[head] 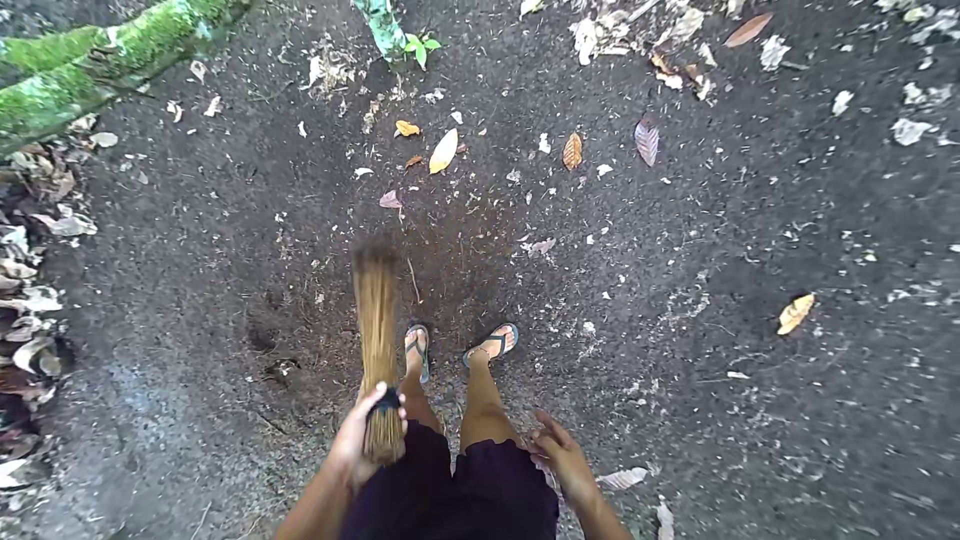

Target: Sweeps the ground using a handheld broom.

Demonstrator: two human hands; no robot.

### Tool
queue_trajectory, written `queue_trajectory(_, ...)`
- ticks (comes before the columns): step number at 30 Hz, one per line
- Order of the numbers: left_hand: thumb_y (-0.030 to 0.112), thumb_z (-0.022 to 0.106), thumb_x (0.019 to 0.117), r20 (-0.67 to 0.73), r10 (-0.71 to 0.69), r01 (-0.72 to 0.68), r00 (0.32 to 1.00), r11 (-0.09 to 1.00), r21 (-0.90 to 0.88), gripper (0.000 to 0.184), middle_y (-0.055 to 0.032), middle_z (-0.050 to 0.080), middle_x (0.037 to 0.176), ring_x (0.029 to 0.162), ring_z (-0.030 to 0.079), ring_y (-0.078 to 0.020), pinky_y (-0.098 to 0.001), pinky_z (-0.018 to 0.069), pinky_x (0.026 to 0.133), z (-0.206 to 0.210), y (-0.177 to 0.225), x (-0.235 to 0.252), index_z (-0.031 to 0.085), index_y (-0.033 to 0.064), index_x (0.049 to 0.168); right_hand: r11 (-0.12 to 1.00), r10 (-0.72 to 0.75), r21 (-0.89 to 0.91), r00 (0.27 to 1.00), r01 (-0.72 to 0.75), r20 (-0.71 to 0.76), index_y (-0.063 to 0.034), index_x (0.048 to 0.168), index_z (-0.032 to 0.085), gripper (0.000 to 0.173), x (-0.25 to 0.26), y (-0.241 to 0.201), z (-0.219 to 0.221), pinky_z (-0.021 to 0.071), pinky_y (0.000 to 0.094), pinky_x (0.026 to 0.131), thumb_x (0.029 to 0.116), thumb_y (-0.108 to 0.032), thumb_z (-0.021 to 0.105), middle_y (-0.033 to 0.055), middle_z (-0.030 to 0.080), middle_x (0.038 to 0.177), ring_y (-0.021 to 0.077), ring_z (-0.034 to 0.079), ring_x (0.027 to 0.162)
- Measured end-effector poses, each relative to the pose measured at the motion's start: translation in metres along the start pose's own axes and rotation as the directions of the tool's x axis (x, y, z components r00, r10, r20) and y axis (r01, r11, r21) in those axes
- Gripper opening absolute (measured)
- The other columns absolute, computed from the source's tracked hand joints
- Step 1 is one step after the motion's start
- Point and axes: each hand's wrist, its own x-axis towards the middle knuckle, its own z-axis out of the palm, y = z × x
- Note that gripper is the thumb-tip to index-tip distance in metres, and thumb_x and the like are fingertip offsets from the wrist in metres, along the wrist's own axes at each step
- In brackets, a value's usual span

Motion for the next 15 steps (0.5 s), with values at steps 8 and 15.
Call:
queue_trajectory(8, 0.023, 0.053, 0.1024, 0.231, -0.376, 0.316, 0.897, 0.913, 0.259, 0.024, -0.0104, 0.064, 0.089, 0.07, 0.065, -0.0206, -0.0351, 0.0577, 0.062, 0.168, -0.085, 0.105, 0.053, 0.0082, 0.122, 1.0, 0.014, 0.02, 0.999, -0.013, -0.038, -0.0045, 0.149, 0.046, 0.049, -0.004, 0.02, -0.023, 0.058, 0.0426, 0.081, 0.1017, -0.01, 0.055, 0.0212, 0.065, 0.118, 0.027, 0.068, 0.095)
queue_trajectory(15, 0.016, 0.054, 0.099, 0.446, -0.475, 0.254, 0.759, 0.846, 0.468, 0.075, -0.012, 0.063, 0.098, 0.071, 0.065, -0.0202, -0.0342, 0.0573, 0.062, 0.156, -0.073, 0.056, 0.016, 0.0314, 0.161, 1.0, 0.003, 0.027, 0.999, -0.002, -0.055, -0.0017, 0.148, 0.045, 0.047, 0.003, 0.001, -0.023, 0.0582, 0.0408, 0.079, 0.1025, -0.007, 0.054, 0.0212, 0.066, 0.114, 0.025, 0.068, 0.09)
